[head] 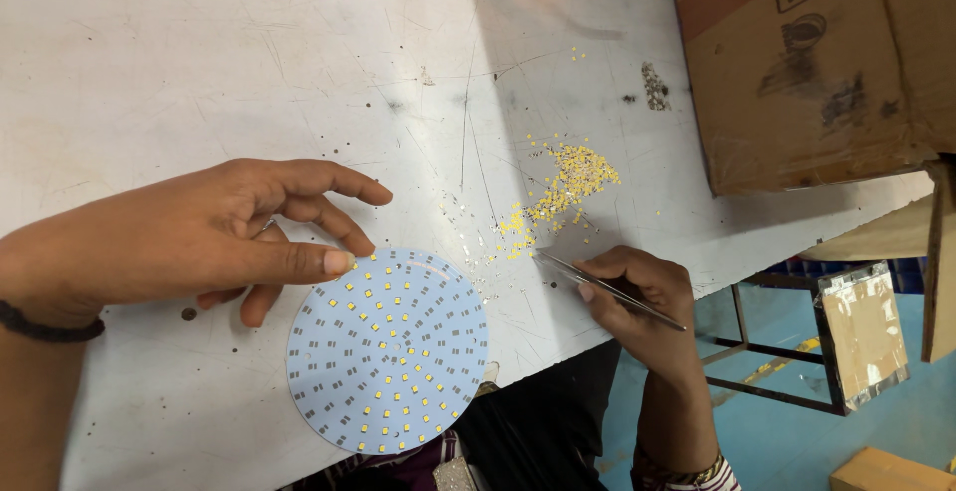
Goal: The person uses tweezers to pick up small yellow LED chips from a pile on the table and places them one by one onto designated spots on a circular LED board. The person repeats this process throughout the clip, filling more spots on the board.
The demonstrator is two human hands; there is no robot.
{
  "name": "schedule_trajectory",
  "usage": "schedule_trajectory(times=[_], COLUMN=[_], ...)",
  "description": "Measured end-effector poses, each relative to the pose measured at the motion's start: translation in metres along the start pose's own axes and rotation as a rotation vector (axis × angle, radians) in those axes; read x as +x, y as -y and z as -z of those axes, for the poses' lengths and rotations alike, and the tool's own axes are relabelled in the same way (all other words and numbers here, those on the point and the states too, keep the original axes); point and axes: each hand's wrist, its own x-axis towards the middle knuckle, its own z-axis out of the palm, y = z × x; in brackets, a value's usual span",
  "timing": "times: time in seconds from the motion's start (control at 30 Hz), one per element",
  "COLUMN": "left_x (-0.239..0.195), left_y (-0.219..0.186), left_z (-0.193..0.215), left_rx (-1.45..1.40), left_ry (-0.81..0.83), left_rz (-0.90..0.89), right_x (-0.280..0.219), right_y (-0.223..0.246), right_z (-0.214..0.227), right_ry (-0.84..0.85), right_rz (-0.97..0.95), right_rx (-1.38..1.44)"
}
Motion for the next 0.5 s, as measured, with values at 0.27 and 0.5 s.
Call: schedule_trajectory(times=[0.27,0.5], left_x=[0.0015,0.0054], left_y=[0.0033,0.0094], left_z=[-0.0019,0.0001], left_rx=[-0.014,-0.073], left_ry=[0.012,0.051], left_rz=[-0.033,-0.252], right_x=[0.0024,-0.0022], right_y=[0.0021,0.0085], right_z=[-0.0001,-0.0016], right_ry=[0.052,0.033], right_rz=[0.11,0.029], right_rx=[-0.037,0.05])
